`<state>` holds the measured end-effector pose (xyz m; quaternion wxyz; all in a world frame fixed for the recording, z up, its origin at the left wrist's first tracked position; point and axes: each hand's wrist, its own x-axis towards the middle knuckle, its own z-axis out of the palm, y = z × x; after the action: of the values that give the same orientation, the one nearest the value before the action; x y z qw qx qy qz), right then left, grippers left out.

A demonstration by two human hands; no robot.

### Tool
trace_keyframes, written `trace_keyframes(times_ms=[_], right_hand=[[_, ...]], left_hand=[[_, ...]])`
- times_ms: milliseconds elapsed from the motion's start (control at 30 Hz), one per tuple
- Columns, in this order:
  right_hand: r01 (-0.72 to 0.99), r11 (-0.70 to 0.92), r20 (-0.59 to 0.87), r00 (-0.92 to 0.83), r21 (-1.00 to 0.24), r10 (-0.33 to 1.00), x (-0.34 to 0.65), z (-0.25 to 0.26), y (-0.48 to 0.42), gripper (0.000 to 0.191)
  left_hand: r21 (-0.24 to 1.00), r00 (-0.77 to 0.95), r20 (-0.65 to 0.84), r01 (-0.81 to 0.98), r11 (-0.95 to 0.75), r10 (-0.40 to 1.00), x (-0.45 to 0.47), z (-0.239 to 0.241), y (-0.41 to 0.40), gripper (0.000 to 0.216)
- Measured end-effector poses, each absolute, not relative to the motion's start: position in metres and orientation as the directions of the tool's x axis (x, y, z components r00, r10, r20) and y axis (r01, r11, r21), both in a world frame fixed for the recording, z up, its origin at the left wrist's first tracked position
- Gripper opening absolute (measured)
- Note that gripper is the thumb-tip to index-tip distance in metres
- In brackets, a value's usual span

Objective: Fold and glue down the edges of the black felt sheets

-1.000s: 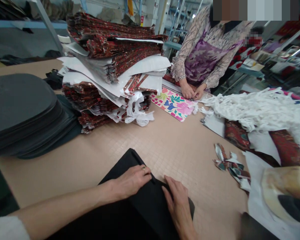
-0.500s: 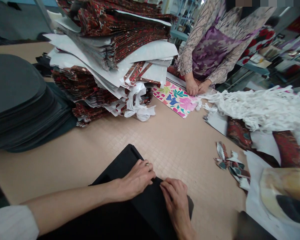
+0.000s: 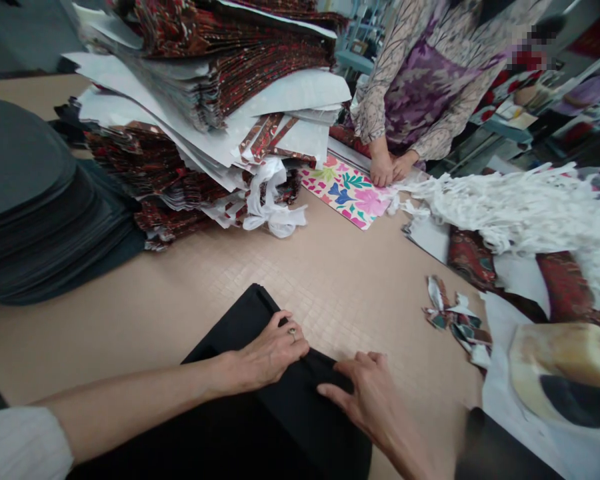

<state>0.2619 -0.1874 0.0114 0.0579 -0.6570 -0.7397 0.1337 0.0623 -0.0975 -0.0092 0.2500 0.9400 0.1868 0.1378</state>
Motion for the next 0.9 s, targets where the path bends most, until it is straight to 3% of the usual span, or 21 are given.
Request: trace_keyframes(times_ms=[67,200,300,400,500,633,733,900], right_hand=[[0.969,0.080,-0.120,-0.110,-0.235,0.987,0.274,0.009,-0.193,0.017],[0.853,0.127,-0.068,-0.186,-0.507,0.980,0.273,-0.001,-0.196,0.014],[0.782,0.209,0.055,-0.219,-0.587,0.974,0.264,-0.012,-0.195,0.014],[0.784,0.335,0.193,-0.274,-0.523,0.942,0.263,-0.021,-0.198,0.019],[0.809,0.449,0.301,-0.351,-0.379,0.887,0.267,-0.025,-0.204,0.027],[0.845,0.473,0.294,-0.400,-0.249,0.868,0.269,-0.023,-0.208,0.034],[0.832,0.501,0.291,-0.431,-0.237,0.854,0.275,-0.022,-0.211,0.035],[0.829,0.496,0.392,-0.379,-0.257,0.838,0.304,-0.031,-0.229,0.035]], left_hand=[[0.519,0.869,0.176,0.317,-0.794,0.462,0.063,-0.006,-0.098,0.014],[0.482,0.887,0.172,0.303,-0.822,0.428,0.060,-0.004,-0.099,0.021],[0.462,0.928,0.112,0.269,-0.845,0.356,0.057,-0.007,-0.099,0.022],[0.459,0.933,0.082,0.276,-0.845,0.350,0.056,-0.009,-0.098,0.020],[0.452,0.944,0.067,0.259,-0.853,0.322,0.054,-0.004,-0.099,0.022],[0.390,0.957,0.042,0.248,-0.887,0.286,0.053,0.003,-0.103,0.032],[0.348,0.961,-0.007,0.262,-0.900,0.277,0.054,0.006,-0.105,0.040],[0.396,0.953,-0.065,0.298,-0.869,0.297,0.058,0.006,-0.103,0.040]])
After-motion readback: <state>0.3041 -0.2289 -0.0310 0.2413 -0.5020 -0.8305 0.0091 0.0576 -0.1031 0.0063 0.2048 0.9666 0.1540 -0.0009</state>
